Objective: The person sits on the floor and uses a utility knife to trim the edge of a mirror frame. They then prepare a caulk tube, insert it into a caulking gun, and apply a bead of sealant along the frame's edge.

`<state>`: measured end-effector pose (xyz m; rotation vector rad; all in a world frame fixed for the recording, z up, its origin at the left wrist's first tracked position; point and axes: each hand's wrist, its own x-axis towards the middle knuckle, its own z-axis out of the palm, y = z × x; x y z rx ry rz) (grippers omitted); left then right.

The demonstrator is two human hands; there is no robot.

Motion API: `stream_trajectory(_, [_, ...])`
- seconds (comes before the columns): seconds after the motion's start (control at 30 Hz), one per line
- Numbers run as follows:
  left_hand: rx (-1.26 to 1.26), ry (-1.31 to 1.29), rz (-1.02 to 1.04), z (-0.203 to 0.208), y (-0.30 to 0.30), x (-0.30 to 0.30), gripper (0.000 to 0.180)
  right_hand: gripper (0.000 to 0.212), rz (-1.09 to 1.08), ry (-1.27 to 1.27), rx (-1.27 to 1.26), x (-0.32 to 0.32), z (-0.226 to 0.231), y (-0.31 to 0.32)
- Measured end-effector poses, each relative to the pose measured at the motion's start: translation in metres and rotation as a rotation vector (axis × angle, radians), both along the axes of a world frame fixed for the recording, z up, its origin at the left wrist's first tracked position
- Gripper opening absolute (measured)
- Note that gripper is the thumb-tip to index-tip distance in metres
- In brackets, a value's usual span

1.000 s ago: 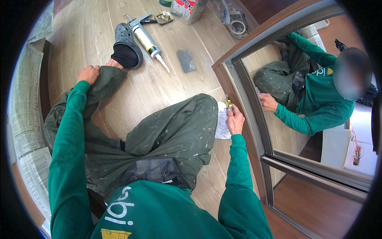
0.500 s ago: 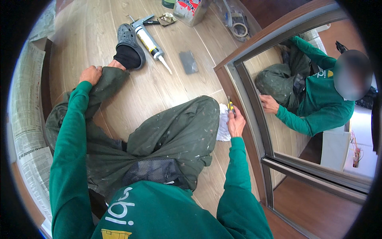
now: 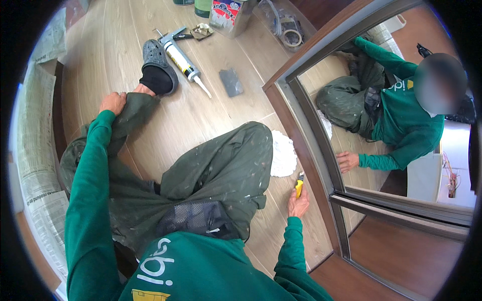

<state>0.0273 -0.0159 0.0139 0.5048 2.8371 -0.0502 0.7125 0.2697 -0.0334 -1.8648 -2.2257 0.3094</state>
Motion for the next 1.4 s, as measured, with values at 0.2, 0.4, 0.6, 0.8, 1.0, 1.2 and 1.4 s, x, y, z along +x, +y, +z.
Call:
stream_trajectory(0.2, [-0.016,0.000,-0.017,0.013,0.006,0.009,0.060,0.046,0.439,0.232,0.213,-0.083,-0.006,0.041])
stream_trajectory(0.4, [-0.020,0.014,0.010,0.014,0.010,0.012,0.060,0.056,0.695,-0.156,0.214,-0.164,-0.035,0.084])
stream_trajectory(0.6, [-0.071,0.054,-0.061,0.003,0.011,0.006,0.059,0.047,0.896,-0.101,0.194,-0.269,-0.046,0.137])
stream_trajectory(0.8, [-0.035,0.058,-0.008,0.015,0.013,0.020,0.058,0.032,0.946,-0.186,0.210,-0.331,-0.046,0.153])
stream_trajectory(1.0, [-0.046,0.084,-0.101,0.011,0.004,0.016,0.058,0.036,1.007,-0.040,0.226,-0.238,-0.043,0.135])
stream_trajectory(1.2, [-0.062,0.083,-0.098,0.000,0.006,0.012,0.057,0.034,1.046,-0.099,0.233,-0.254,-0.040,0.142])
stream_trajectory(1.4, [-0.048,0.046,0.041,0.018,0.005,0.023,0.058,0.029,1.022,-0.161,0.239,-0.347,-0.044,0.160])
